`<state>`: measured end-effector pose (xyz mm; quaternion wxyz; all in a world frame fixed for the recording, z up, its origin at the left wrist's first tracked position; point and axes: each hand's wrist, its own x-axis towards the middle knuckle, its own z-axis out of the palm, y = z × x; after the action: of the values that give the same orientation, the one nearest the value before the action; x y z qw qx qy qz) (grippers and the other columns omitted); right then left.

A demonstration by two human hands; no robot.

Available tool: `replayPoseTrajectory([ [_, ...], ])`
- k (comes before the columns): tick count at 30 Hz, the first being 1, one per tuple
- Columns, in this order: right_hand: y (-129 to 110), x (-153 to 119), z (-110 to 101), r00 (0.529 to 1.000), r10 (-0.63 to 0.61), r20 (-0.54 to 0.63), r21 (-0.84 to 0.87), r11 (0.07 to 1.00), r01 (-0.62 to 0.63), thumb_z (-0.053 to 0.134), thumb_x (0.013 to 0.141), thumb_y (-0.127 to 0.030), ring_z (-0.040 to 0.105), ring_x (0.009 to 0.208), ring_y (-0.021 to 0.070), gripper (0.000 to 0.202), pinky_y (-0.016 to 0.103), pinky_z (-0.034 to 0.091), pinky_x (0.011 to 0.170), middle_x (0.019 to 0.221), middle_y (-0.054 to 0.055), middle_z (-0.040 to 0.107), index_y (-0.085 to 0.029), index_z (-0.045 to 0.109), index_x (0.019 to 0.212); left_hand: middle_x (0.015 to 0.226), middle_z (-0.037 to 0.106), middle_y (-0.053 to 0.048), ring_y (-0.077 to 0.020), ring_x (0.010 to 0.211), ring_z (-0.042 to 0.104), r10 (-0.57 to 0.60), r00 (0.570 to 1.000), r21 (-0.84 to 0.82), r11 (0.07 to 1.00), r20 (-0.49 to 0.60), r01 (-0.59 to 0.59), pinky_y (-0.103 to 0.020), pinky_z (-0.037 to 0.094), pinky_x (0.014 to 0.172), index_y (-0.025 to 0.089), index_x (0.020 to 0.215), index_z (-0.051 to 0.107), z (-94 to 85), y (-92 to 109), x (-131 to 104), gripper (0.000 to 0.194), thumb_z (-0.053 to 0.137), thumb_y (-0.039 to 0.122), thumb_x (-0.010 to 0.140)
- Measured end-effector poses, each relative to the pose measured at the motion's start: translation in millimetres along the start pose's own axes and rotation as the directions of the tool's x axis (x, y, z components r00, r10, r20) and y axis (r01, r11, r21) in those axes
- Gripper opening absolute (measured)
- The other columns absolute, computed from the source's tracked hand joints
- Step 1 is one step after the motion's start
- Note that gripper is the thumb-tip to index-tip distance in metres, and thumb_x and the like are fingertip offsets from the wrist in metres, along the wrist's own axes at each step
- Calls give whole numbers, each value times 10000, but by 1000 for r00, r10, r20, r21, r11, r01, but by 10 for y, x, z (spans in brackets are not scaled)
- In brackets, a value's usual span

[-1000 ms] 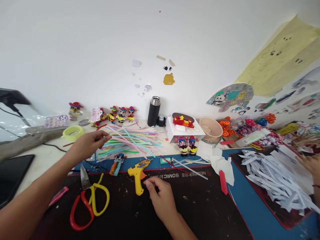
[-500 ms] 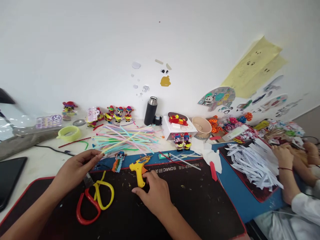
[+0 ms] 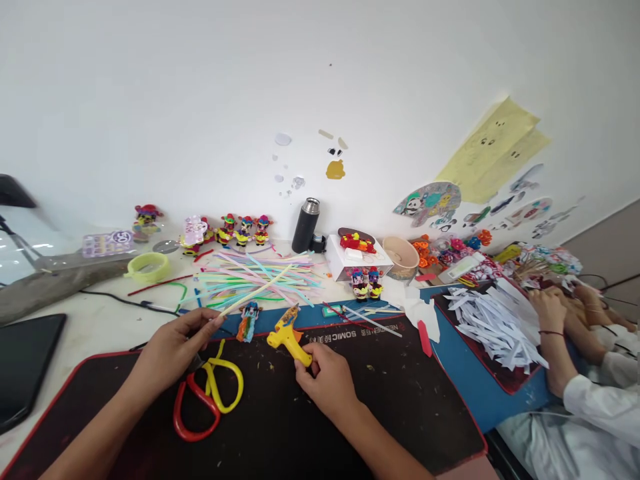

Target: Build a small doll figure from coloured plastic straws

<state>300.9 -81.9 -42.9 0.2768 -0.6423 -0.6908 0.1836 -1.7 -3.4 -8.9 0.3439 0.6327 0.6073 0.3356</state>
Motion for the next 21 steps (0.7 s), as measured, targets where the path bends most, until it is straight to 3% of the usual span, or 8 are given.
replayPoseTrajectory([
  [4,80,92,-170,997,6,-79,-8,1000,-6,625,887,-327,528,571,147,252,260,357,604,660,-16,586,-188,776,1034,711,685,0,-212,646,605,-15,999,-1,1000,38,15,-283,467,588,243,972,758,28,-30,-8,556,558,748,857],
  [10,206,308,-260,982,149,-117,-77,984,-159,630,915,-380,518,563,163,242,277,295,589,593,-30,538,-195,774,974,672,655,14,-195,601,572,-31,998,-1,1000,60,31,-275,453,574,247,964,750,76,-48,2,565,562,766,841],
  [16,217,307,-170,986,166,31,-183,970,-157,652,940,-338,596,633,179,218,280,284,605,698,1,662,-203,758,1074,666,657,12,-182,576,529,-47,994,-8,999,97,48,-271,431,554,243,899,744,110,-33,-17,564,570,773,814],
  [21,263,333,-300,982,139,126,-99,987,-127,640,978,-416,635,680,185,275,271,330,625,744,8,703,-225,766,1130,681,655,10,-182,580,524,-83,991,-35,996,109,87,-271,425,543,239,908,736,123,-50,-27,577,581,785,806],
])
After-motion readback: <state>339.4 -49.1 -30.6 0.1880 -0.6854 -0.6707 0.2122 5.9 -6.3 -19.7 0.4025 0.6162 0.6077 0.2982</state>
